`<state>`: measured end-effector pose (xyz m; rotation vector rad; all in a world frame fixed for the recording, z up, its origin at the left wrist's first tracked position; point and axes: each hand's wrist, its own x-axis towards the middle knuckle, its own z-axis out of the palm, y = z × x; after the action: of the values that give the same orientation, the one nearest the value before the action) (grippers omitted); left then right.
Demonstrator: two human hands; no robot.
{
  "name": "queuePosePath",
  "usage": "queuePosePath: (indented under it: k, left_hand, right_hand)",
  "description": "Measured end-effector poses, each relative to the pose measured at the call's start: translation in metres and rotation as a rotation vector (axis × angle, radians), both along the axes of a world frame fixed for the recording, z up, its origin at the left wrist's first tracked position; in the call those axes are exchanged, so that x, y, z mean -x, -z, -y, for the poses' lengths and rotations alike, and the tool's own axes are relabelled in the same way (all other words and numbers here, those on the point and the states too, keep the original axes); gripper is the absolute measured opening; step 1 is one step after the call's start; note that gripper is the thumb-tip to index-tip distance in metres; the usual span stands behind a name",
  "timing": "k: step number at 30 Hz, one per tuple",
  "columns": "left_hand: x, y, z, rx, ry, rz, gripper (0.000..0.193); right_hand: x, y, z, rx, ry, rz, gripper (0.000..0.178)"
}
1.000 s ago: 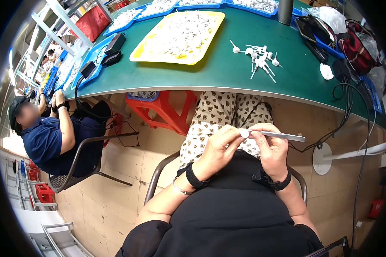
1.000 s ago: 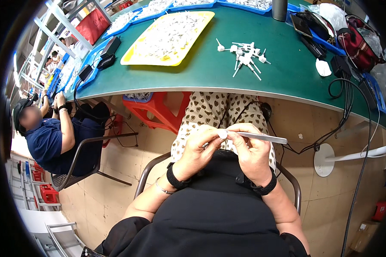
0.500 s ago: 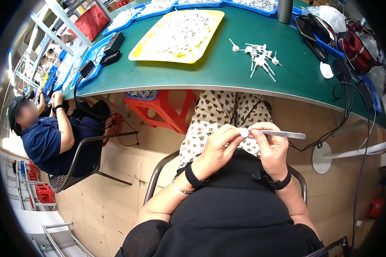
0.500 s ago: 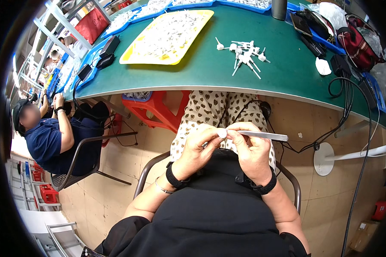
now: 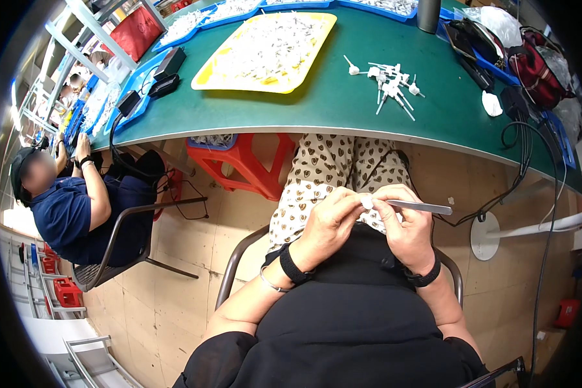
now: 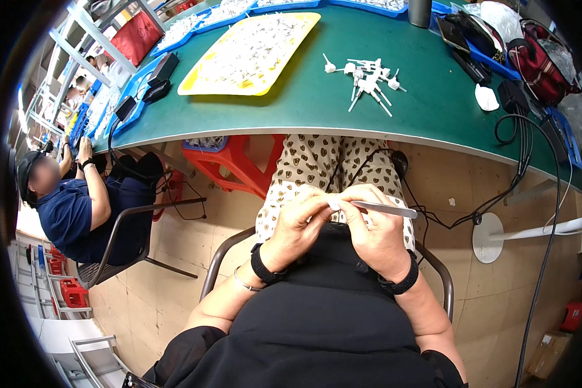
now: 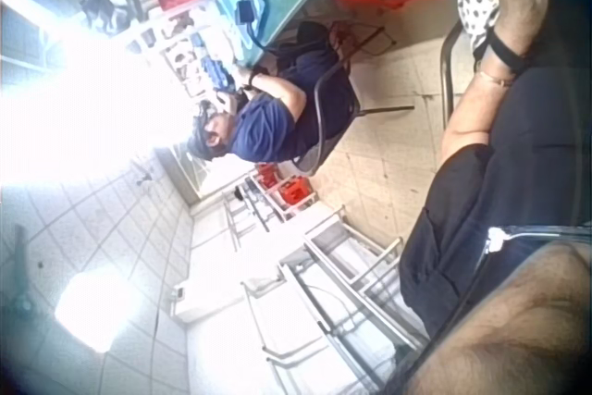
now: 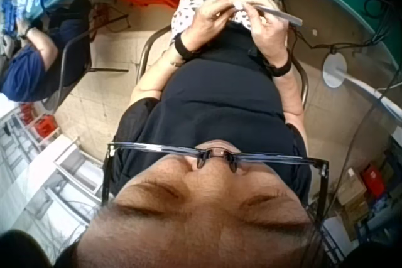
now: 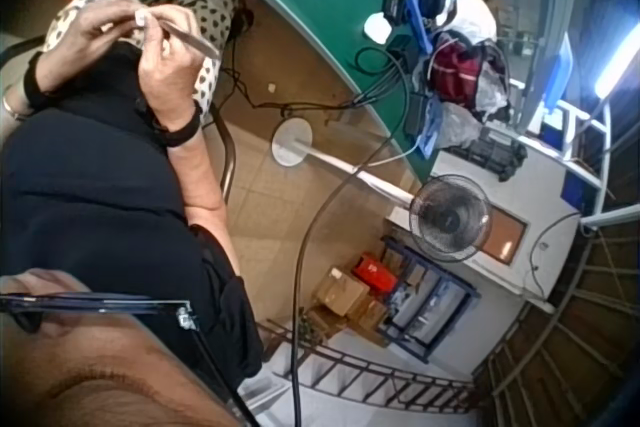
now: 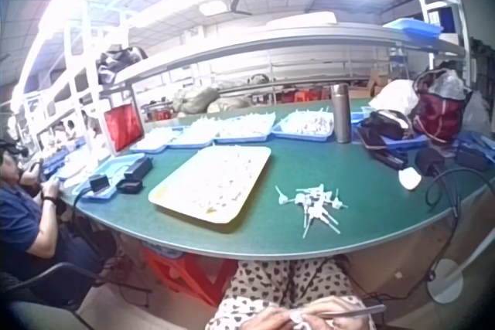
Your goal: The person sits at a green workbench and repeatedly picks up small white plastic components from a yellow tray. Using a metal tool, they manipulate each component individually before placing it on the table. The process is repetitive and involves handling the items one at a time.
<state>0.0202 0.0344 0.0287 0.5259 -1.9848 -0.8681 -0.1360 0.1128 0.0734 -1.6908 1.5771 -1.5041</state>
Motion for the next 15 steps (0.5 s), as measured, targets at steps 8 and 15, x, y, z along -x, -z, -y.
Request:
queuePosePath:
  k: [8, 15]
  left_hand:
    - [0.001, 0.009, 0.005, -0.084, 0.049, -0.047, 0.021]
    - [0.001, 0.005, 0.004, -0.045, 0.040, -0.039, 0.019]
  right_hand:
    - [-0.003, 0.006, 0.003, -0.058, 0.004, 0.475, 0.004]
    - [-0.002, 0.007, 0.002, 0.032, -0.010, 0.325, 0.005]
